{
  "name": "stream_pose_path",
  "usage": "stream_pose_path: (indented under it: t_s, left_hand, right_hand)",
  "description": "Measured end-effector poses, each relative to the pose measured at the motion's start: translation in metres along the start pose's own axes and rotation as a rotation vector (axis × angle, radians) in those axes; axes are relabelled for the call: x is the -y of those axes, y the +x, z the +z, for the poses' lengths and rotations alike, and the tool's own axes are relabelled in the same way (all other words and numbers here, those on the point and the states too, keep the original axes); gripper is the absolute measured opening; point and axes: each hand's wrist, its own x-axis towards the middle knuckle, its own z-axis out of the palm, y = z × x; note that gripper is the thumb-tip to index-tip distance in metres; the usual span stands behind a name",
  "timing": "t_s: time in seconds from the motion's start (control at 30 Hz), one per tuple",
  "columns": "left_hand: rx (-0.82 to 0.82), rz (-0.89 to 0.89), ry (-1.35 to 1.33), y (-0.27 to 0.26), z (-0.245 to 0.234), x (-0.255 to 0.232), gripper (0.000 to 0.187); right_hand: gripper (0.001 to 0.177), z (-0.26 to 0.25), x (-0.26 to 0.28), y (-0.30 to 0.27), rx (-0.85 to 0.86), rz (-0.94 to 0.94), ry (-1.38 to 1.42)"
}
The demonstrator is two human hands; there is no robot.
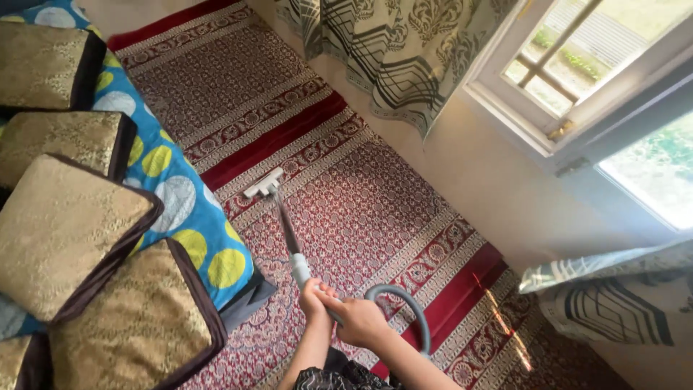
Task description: Vacuum the carpet in the bedroom.
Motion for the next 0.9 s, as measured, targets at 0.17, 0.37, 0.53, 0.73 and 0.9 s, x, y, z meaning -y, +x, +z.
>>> stream_pose_path:
  t_s: [0.17, 0.37, 0.53, 0.73, 0.9]
  left_hand:
    - [0.011, -0.039, 0.017, 0.088, 0.034, -0.069, 0.026]
    - [0.000, -0.020, 0.040, 0.101, 0.039, -0.098, 0.019]
    - [-0.074, 0.019, 0.115, 0.029, 0.048, -0.071, 0.020]
    - [-0.127, 0.019, 0.141, -0.084, 0.043, -0.020, 0.017]
    - [-0.081, -0.041, 0.113, -0.136, -0.008, 0.038, 0.019]
  right_hand:
    - [0.089, -0.023, 0.011, 0.104, 0.048, 0.020, -0.023]
    - [0.093, -0.016, 0.016, 0.129, -0.063, -0.020, 0.091]
    - [0.097, -0.017, 0.011, 0.078, 0.008, 0.014, 0.150]
    - [0.101, -0.008, 0.004, -0.025, -0.030, 0.028, 0.173]
    - [0.102, -0.004, 0.013, -0.122, 0.054, 0.103, 0.145]
